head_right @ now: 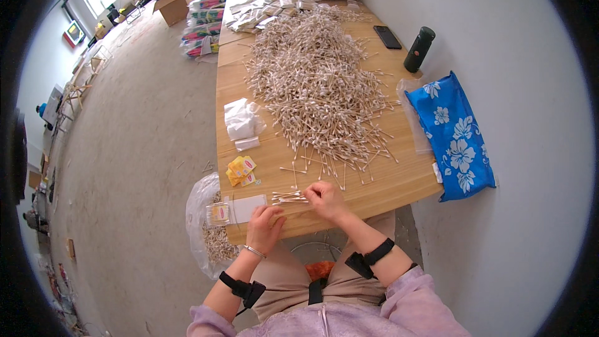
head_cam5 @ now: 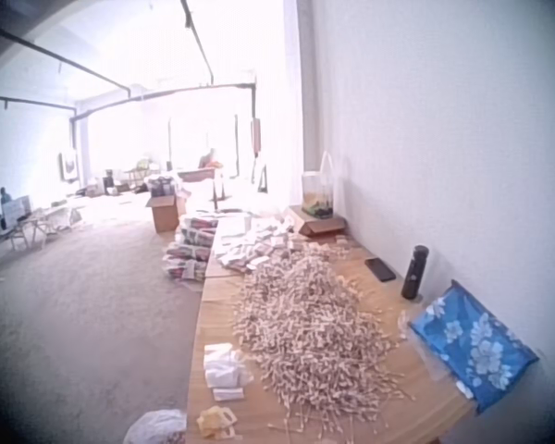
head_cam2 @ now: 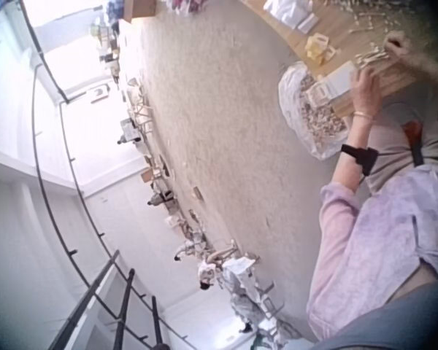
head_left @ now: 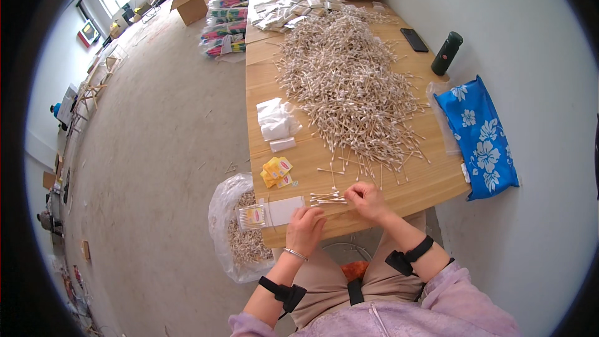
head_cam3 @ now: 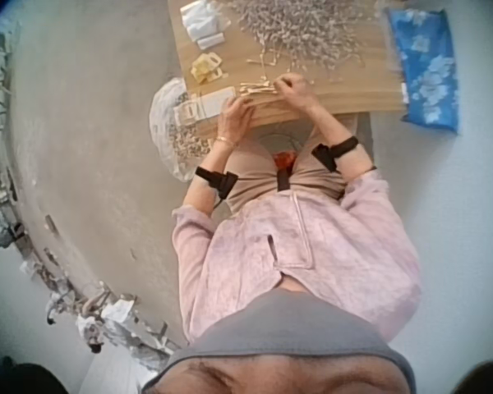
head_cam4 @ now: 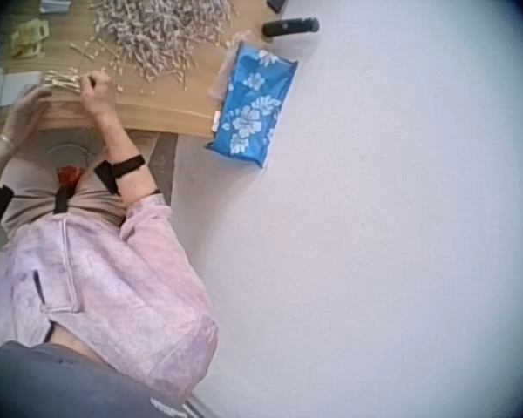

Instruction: Sorting cotton swabs and placing them into small plastic bags with labels.

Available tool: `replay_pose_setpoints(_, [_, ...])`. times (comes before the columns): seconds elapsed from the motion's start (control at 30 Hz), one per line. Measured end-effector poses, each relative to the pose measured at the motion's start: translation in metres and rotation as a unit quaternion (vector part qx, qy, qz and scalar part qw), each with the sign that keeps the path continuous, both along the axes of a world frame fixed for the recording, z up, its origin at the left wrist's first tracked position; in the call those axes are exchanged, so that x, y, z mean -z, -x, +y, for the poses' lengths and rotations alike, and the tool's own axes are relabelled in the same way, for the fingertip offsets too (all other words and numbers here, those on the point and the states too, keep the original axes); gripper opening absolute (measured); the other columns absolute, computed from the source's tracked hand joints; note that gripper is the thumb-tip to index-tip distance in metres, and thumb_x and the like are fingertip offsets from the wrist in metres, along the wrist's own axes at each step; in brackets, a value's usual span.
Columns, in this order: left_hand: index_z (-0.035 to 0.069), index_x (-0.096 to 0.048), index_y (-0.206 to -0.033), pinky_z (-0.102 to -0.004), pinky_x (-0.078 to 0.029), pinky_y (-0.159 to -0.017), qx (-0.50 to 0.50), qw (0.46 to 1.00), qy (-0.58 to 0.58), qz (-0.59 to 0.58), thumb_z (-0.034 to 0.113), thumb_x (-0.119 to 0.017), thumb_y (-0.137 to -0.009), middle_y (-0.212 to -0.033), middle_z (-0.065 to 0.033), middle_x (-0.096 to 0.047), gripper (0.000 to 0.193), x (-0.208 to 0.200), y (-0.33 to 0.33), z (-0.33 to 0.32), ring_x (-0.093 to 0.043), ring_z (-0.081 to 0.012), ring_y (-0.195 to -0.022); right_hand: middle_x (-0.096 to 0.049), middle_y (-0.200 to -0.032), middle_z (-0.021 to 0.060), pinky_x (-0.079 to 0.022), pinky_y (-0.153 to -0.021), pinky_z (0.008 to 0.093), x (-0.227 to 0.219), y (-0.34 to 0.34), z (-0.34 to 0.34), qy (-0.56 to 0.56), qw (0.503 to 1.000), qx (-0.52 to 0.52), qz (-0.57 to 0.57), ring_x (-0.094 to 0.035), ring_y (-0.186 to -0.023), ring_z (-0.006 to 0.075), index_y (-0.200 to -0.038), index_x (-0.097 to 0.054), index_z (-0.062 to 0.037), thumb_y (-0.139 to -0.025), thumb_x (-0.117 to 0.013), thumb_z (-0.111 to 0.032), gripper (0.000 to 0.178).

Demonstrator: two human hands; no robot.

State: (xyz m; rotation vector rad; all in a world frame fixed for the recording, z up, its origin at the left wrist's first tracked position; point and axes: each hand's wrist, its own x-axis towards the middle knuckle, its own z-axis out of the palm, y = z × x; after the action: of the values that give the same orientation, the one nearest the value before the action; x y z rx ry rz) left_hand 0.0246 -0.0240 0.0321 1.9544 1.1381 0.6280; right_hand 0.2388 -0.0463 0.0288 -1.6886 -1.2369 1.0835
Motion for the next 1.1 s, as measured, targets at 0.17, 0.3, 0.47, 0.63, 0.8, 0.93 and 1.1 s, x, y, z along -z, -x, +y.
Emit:
replay_pose_setpoints(0.17, [0.006, -0.063, -0.110, -0.0411, -0.041, -0.098, 0.006, 0.979, -0.193, 0.062, 0.008, -0.070, -0.076, -0.119, -0.0093, -0.059, 0.035, 0.000, -0.013, 0.017, -0.050, -0.0312, -0.116, -0.062, -0.078, 0.0111, -0.048, -0.073, 0.0402, -0.001, 0.003, 0.016, -0.065, 0.981, 0.070, -0.171, -0.060, -0.077, 0.0303, -0.081, -0.070, -0.0050, -0.083, -0.064, -0.022, 0.018])
replay_pose_setpoints(0.3, [0.008, -0.065, -0.107, -0.0406, -0.042, -0.097, 0.013, 0.971, -0.226, 0.080, 0.010, -0.070, -0.077, -0.118, -0.0083, -0.061, 0.031, 0.010, -0.021, 0.025, -0.051, -0.0306, -0.117, -0.062, -0.083, 0.0104, -0.048, -0.077, 0.0405, 0.004, 0.014, 0.028, -0.077, 0.968, 0.055, -0.232, -0.060, -0.084, 0.0294, -0.080, -0.069, -0.0070, -0.082, -0.066, -0.022, 0.016])
replay_pose_setpoints(0.47, [0.011, -0.069, -0.090, -0.0401, -0.043, -0.095, 0.036, 0.966, -0.247, 0.069, 0.013, -0.072, -0.075, -0.116, -0.0070, -0.062, 0.016, 0.024, -0.020, 0.027, -0.053, -0.0272, -0.116, -0.062, -0.088, 0.0087, -0.049, -0.078, 0.0410, 0.008, 0.024, 0.036, -0.067, 0.954, 0.035, -0.290, -0.060, -0.091, 0.0282, -0.078, -0.066, -0.0096, -0.078, -0.068, -0.021, 0.012])
replay_pose_setpoints(0.63, [0.009, -0.068, -0.085, -0.0397, -0.045, -0.094, 0.034, 0.958, -0.279, 0.051, 0.011, -0.073, -0.072, -0.113, -0.0068, -0.062, 0.014, 0.025, -0.016, 0.022, -0.054, -0.0272, -0.113, -0.061, -0.087, 0.0089, -0.050, -0.077, 0.0414, 0.014, 0.020, 0.042, -0.056, 0.954, 0.034, -0.294, -0.060, -0.090, 0.0286, -0.079, -0.066, -0.0090, -0.079, -0.067, -0.019, 0.010])
replay_pose_setpoints(0.8, [0.008, -0.067, -0.084, -0.0399, -0.045, -0.094, 0.034, 0.957, -0.283, 0.051, 0.010, -0.074, -0.071, -0.112, -0.0081, -0.062, 0.015, 0.020, -0.011, 0.017, -0.054, -0.0285, -0.112, -0.061, -0.086, 0.0092, -0.050, -0.077, 0.0412, 0.010, 0.018, 0.037, -0.075, 0.947, 0.032, -0.309, -0.060, -0.090, 0.0287, -0.079, -0.066, -0.0092, -0.079, -0.066, -0.018, 0.008])
replay_pose_setpoints(0.93, [0.007, -0.067, -0.083, -0.0400, -0.046, -0.094, 0.027, 0.962, -0.269, 0.034, 0.010, -0.075, -0.070, -0.112, -0.0091, -0.061, 0.016, 0.021, -0.006, 0.016, -0.054, -0.0294, -0.112, -0.060, -0.089, 0.0084, -0.050, -0.078, 0.0404, 0.006, 0.017, 0.034, -0.073, 0.948, -0.012, -0.310, -0.059, -0.092, 0.0283, -0.082, -0.067, -0.0097, -0.081, -0.065, -0.015, 0.006])
replay_pose_setpoints(1.1, [0.007, -0.067, -0.082, -0.0404, -0.046, -0.094, 0.027, 0.959, -0.279, 0.031, 0.011, -0.076, -0.069, -0.112, -0.0098, -0.061, 0.016, 0.020, -0.004, 0.010, -0.054, -0.0303, -0.112, -0.060, -0.091, 0.0074, -0.050, -0.079, 0.0396, 0.011, 0.014, 0.031, -0.102, 0.947, -0.041, -0.302, -0.058, -0.095, 0.0278, -0.084, -0.067, -0.0102, -0.082, -0.064, -0.014, 0.005])
